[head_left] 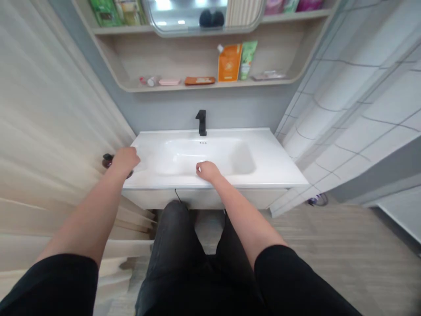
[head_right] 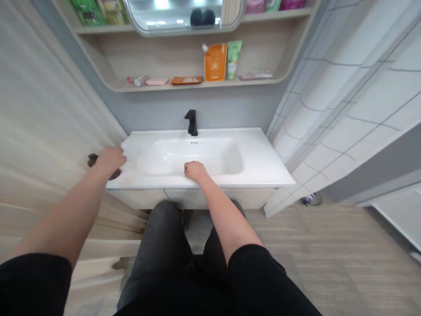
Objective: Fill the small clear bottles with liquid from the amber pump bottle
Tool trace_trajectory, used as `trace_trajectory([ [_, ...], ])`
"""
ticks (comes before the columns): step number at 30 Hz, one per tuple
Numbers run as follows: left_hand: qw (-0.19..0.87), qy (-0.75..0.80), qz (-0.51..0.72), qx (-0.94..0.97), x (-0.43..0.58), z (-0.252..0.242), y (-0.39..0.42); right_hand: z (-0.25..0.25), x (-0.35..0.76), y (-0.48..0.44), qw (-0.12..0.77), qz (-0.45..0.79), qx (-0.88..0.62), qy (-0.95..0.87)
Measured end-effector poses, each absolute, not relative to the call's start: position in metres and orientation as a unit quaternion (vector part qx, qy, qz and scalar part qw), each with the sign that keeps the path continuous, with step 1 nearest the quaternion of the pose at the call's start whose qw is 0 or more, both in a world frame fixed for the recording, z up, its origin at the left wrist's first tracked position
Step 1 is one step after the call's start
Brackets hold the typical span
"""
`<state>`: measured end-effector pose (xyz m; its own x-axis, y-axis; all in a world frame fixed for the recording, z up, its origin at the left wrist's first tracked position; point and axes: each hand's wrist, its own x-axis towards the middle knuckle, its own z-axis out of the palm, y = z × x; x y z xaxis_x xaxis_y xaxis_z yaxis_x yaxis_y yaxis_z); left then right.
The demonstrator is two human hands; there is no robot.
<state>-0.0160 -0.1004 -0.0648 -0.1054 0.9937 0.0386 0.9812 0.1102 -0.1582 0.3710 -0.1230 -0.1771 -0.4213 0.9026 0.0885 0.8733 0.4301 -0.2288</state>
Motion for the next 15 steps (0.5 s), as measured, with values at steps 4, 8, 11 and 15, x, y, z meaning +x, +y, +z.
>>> trace_trajectory([
  [4, 0.079, -0.681, -0.035, -0.727, 0.016, -0.070, -0.111, -0.180, 0.372, -0.120, 0.125, 0.099, -0.524, -0.837],
  [8, -0.007, -0.592, -0.232, -0.772, 0.083, -0.090, -0.114, -0.184, 0.376, -0.119, 0.259, 0.143, -0.481, -0.825],
  [11, -0.150, -0.548, -0.387, -0.726, 0.134, -0.123, -0.107, -0.187, 0.377, -0.119, 0.335, 0.166, -0.454, -0.809],
  [15, -0.327, -0.531, -0.531, -0.573, 0.177, -0.171, -0.098, -0.192, 0.377, -0.117, 0.318, 0.186, -0.461, -0.807],
])
